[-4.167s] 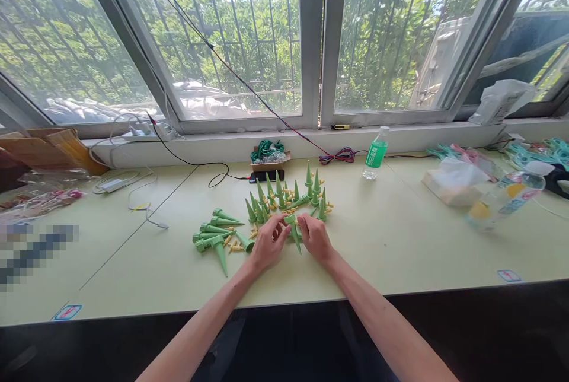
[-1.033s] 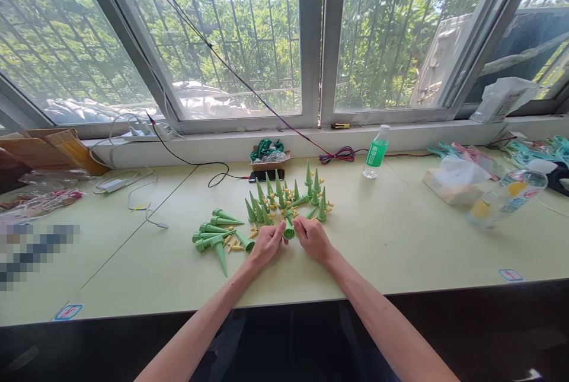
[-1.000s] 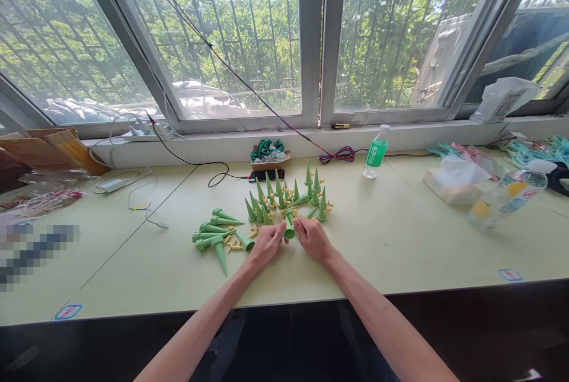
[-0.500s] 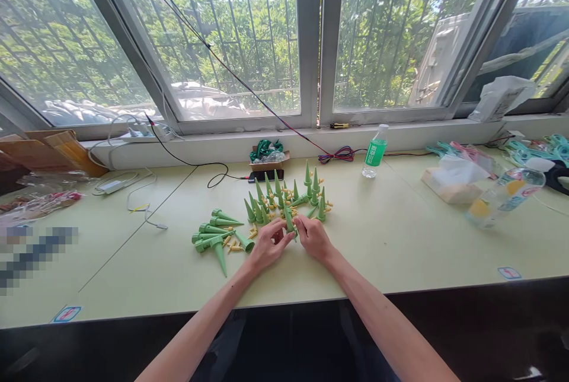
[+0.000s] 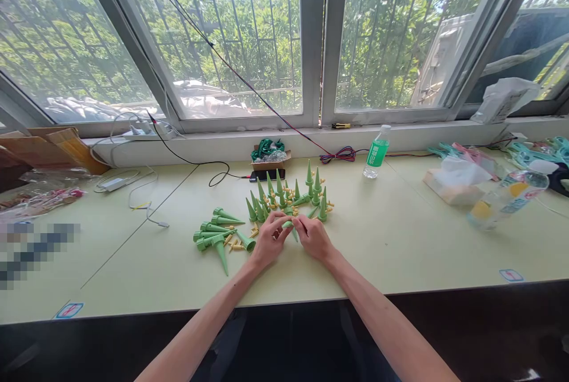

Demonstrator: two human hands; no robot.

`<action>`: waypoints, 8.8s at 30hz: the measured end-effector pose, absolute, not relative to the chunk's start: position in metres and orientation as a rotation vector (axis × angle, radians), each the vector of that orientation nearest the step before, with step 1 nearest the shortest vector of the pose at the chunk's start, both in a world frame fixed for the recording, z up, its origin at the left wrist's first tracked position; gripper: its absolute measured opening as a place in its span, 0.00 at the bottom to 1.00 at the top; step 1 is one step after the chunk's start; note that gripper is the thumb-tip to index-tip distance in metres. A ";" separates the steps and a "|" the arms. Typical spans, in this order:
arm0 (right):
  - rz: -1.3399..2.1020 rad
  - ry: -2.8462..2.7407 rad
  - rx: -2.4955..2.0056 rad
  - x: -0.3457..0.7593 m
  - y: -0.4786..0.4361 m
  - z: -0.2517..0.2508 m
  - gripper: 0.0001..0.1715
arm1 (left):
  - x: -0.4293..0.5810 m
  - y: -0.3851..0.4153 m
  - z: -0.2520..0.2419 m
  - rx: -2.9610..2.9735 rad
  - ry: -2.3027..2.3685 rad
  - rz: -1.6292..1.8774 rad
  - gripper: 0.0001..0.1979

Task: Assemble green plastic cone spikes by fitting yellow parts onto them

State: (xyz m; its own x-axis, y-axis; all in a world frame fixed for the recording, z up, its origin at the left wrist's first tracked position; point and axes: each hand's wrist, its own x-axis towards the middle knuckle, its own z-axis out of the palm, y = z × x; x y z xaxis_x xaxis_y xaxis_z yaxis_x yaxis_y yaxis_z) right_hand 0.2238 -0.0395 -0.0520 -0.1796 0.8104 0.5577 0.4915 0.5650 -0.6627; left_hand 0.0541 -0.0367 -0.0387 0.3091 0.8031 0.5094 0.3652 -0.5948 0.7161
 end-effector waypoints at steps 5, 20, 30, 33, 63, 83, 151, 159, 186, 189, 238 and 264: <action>0.404 -1.830 -1.056 0.223 -0.039 -0.053 0.21 | 0.055 -0.037 -0.037 2.100 1.048 1.231 0.13; 0.448 -1.661 -1.060 0.224 -0.040 -0.050 0.21 | 0.058 -0.043 -0.026 1.916 1.152 1.213 0.11; 0.405 -1.663 -1.041 0.224 -0.042 -0.048 0.19 | 0.059 -0.043 -0.027 1.789 1.151 1.216 0.16; 0.403 -1.679 -1.031 0.224 -0.043 -0.046 0.18 | 0.058 -0.043 -0.027 1.785 1.184 1.218 0.17; 0.595 -1.770 -0.968 0.226 -0.043 -0.045 0.19 | 0.055 -0.043 -0.025 1.919 1.029 1.106 0.19; 0.569 -1.805 -1.010 0.226 -0.041 -0.051 0.23 | 0.059 -0.043 -0.026 1.692 0.927 1.092 0.16; 0.434 -1.792 -1.069 0.225 -0.043 -0.049 0.24 | 0.055 -0.046 -0.030 1.814 0.906 1.133 0.16; 0.351 -1.714 -1.116 0.223 -0.042 -0.050 0.24 | 0.059 -0.046 -0.032 1.799 1.003 1.187 0.15; 0.501 -1.812 -0.959 0.225 -0.045 -0.045 0.23 | 0.054 -0.040 -0.027 1.609 1.038 0.938 0.30; 0.507 -1.789 -0.977 0.225 -0.044 -0.045 0.25 | 0.053 -0.040 -0.027 1.699 1.036 0.929 0.27; 0.546 -1.749 -0.951 0.223 -0.046 -0.045 0.23 | 0.059 -0.041 -0.031 1.594 0.956 0.969 0.40; 0.673 -1.698 -0.979 0.227 -0.045 -0.040 0.29 | 0.051 -0.048 -0.025 1.681 0.827 0.829 0.20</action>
